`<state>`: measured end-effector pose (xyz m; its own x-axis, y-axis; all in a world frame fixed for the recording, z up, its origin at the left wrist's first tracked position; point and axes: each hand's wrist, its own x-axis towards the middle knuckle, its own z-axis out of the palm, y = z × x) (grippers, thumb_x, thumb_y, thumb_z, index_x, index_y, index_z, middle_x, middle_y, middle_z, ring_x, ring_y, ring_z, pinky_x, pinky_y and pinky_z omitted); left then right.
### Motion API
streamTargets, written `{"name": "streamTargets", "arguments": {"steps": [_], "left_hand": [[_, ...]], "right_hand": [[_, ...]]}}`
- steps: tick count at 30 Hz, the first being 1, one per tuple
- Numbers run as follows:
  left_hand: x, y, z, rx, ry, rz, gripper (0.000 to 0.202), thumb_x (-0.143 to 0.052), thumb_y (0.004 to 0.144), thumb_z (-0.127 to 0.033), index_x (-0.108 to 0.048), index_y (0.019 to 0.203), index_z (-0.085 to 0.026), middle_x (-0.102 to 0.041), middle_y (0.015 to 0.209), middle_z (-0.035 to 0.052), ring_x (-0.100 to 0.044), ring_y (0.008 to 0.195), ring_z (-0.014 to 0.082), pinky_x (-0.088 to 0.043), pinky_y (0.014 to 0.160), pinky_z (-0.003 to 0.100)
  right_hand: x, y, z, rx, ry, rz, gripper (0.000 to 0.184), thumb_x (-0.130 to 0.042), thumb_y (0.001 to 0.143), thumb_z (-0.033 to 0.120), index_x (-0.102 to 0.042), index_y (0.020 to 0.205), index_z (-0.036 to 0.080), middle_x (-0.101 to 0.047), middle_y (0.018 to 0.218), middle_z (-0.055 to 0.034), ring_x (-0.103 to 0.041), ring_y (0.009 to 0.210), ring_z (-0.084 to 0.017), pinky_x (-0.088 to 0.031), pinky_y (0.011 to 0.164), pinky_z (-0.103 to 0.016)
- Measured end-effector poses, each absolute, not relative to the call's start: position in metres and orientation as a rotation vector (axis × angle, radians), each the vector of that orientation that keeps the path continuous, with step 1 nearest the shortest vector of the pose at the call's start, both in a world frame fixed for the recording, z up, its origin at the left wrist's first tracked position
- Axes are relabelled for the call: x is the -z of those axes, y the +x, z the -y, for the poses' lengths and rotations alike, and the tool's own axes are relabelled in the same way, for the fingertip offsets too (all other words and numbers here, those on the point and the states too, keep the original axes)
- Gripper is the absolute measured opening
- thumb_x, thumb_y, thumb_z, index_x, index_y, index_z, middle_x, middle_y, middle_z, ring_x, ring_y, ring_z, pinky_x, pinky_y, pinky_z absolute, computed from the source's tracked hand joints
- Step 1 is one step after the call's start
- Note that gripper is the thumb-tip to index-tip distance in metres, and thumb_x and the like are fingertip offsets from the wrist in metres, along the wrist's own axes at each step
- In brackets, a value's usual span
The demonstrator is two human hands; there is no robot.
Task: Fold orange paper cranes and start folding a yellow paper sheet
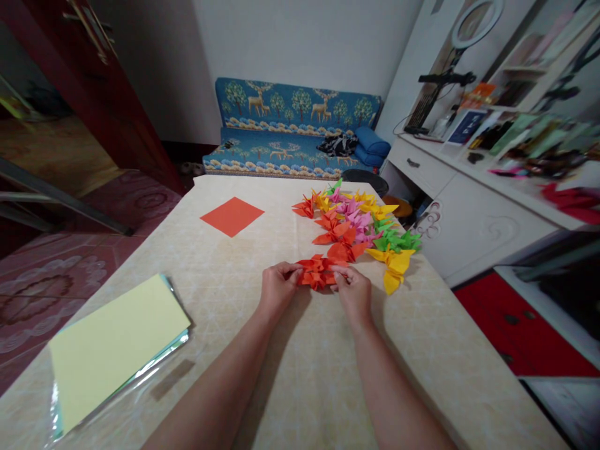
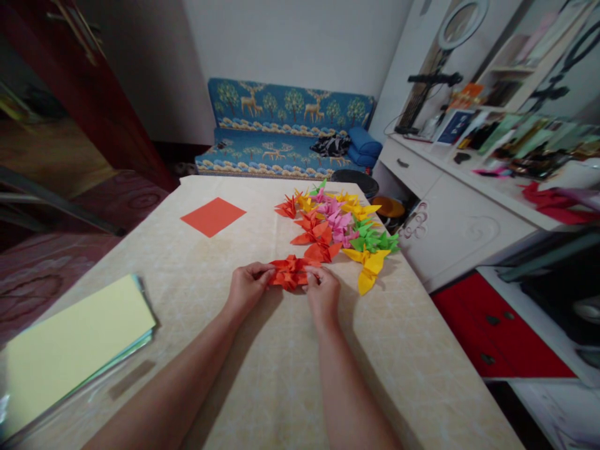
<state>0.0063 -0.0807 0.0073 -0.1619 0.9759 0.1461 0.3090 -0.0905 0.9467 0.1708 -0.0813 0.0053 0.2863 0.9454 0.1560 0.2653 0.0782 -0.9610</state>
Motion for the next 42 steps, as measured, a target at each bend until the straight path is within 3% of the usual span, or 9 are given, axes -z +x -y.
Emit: {"name": "streamTargets", "arguments": {"steps": [4, 10, 15, 25, 34, 42], "left_hand": [[-0.011, 0.005, 0.082, -1.295, 1.359, -1.563, 0.021, -0.06, 0.075, -0.023, -0.073, 0.084, -0.011, -0.072, 0.075, 0.0086, -0.063, 0.06, 0.0151, -0.048, 0.056, 0.024], [-0.013, -0.01, 0.076, -1.444, 1.303, -1.603, 0.02, -0.059, 0.074, -0.022, -0.074, 0.084, -0.011, -0.073, 0.082, 0.0101, -0.066, 0.071, 0.018, -0.052, 0.067, 0.027], [-0.012, -0.031, 0.064, -1.717, 1.21, -1.674, 0.021, -0.06, 0.074, -0.025, -0.073, 0.083, -0.012, -0.073, 0.085, 0.0097, -0.067, 0.079, 0.0195, -0.051, 0.076, 0.029], [-0.017, -0.046, -0.009, -1.569, 1.307, -1.727, 0.021, -0.06, 0.072, -0.022, -0.074, 0.083, -0.01, -0.074, 0.082, 0.0104, -0.066, 0.073, 0.0198, -0.05, 0.069, 0.028], [-0.02, -0.037, -0.065, -1.306, 1.462, -1.738, 0.017, -0.063, 0.068, -0.018, -0.076, 0.076, -0.011, -0.07, 0.062, 0.0045, -0.06, 0.06, 0.0155, -0.042, 0.056, 0.023], [-0.028, -0.026, -0.085, -1.205, 1.567, -1.734, 0.017, -0.06, 0.068, -0.014, -0.076, 0.072, -0.01, -0.065, 0.053, 0.0007, -0.052, 0.055, 0.0121, -0.036, 0.052, 0.02]], "right_hand": [[-0.006, 0.168, 0.083, -0.772, -1.414, 1.211, 0.026, -0.054, 0.072, 0.025, -0.071, 0.087, 0.013, -0.071, 0.09, -0.0122, -0.066, 0.06, -0.02, -0.053, 0.046, -0.028], [0.0, 0.143, 0.064, -0.735, -1.285, 1.265, 0.026, -0.05, 0.078, 0.023, -0.071, 0.088, 0.013, -0.069, 0.092, -0.0122, -0.065, 0.063, -0.019, -0.054, 0.049, -0.029], [-0.007, 0.106, 0.03, -0.397, -1.124, 1.496, 0.025, -0.046, 0.078, 0.011, -0.07, 0.086, 0.015, -0.068, 0.086, -0.009, -0.064, 0.083, -0.018, -0.052, 0.076, -0.03], [-0.028, 0.103, -0.048, -0.354, -1.37, 1.689, 0.027, -0.048, 0.076, 0.006, -0.073, 0.083, 0.014, -0.071, 0.083, -0.0063, -0.065, 0.08, -0.018, -0.051, 0.076, -0.029], [-0.036, 0.115, -0.075, -0.157, -1.723, 1.91, 0.029, -0.051, 0.072, -0.001, -0.074, 0.087, 0.01, -0.071, 0.092, -0.0137, -0.064, 0.092, -0.022, -0.045, 0.085, -0.027], [-0.044, 0.123, -0.082, -0.015, -1.846, 2.029, 0.032, -0.048, 0.076, 0.0, -0.071, 0.097, 0.009, -0.068, 0.099, -0.0171, -0.063, 0.096, -0.024, -0.044, 0.084, -0.028]]}}
